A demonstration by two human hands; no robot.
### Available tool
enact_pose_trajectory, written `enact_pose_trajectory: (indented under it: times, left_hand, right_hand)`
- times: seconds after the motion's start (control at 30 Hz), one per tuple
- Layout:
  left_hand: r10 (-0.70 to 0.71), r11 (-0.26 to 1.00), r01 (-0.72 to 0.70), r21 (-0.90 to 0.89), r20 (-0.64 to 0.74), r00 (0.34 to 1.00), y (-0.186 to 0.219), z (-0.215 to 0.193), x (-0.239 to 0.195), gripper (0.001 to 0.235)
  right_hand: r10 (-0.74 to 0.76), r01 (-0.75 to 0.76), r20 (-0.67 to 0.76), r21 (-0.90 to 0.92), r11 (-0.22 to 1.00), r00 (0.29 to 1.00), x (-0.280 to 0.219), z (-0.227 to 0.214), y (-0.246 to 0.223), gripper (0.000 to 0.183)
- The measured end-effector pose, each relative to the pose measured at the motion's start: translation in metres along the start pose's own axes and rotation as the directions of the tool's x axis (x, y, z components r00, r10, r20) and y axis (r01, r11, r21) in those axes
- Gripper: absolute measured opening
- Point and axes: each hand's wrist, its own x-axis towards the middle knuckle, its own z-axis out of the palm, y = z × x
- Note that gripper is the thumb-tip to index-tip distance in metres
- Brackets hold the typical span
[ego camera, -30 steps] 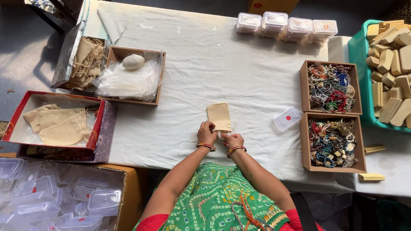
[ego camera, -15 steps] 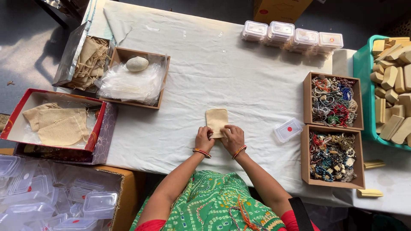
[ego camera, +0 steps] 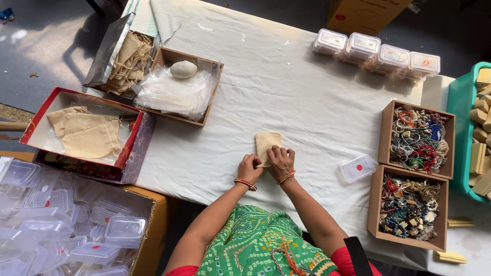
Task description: The person picks up a bracelet, places it into a small plastic bag, and then puts the bag into a cloth pouch. They fold the pouch and place it into a small plastic container, closing the lid. The person repeats this process with a second bracelet.
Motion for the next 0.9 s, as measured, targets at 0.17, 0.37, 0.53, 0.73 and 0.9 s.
enact_pose_trajectory:
  times: [0.17, 0.37, 0.53, 0.73, 0.9]
  left_hand:
    - [-0.053, 0.998, 0.053, -0.024, 0.025, 0.998, 0.013, -0.013, 0.0, 0.02]
    - [-0.013, 0.999, 0.018, -0.039, 0.104, 0.995, 0.02, -0.024, 0.001, 0.023]
    - [0.012, 0.997, -0.022, 0.078, 0.124, 0.992, 0.012, -0.04, -0.003, 0.028]
    - [-0.028, 0.991, 0.0, 0.134, 0.206, 0.978, -0.001, -0.035, -0.004, 0.026]
    - [0.453, 0.775, -0.482, 0.409, 0.173, 0.874, 0.029, -0.065, -0.01, 0.052]
  right_hand:
    - [-0.074, 0.077, -0.123, 0.014, 0.997, 0.99, 0.021, -0.043, -0.018, 0.041]
    - [0.014, -0.006, 0.094, -0.086, 0.996, 0.995, 0.015, -0.005, -0.016, 0.015]
    - [-0.058, 0.064, -0.149, 0.032, 0.997, 0.987, 0.03, -0.047, -0.041, 0.029]
    - [0.01, -0.005, 0.128, -0.039, 0.999, 0.992, 0.016, 0.002, -0.027, 0.015]
    - [-0.106, 0.106, 0.021, 0.011, 0.994, 0.994, -0.008, -0.004, -0.037, 0.033]
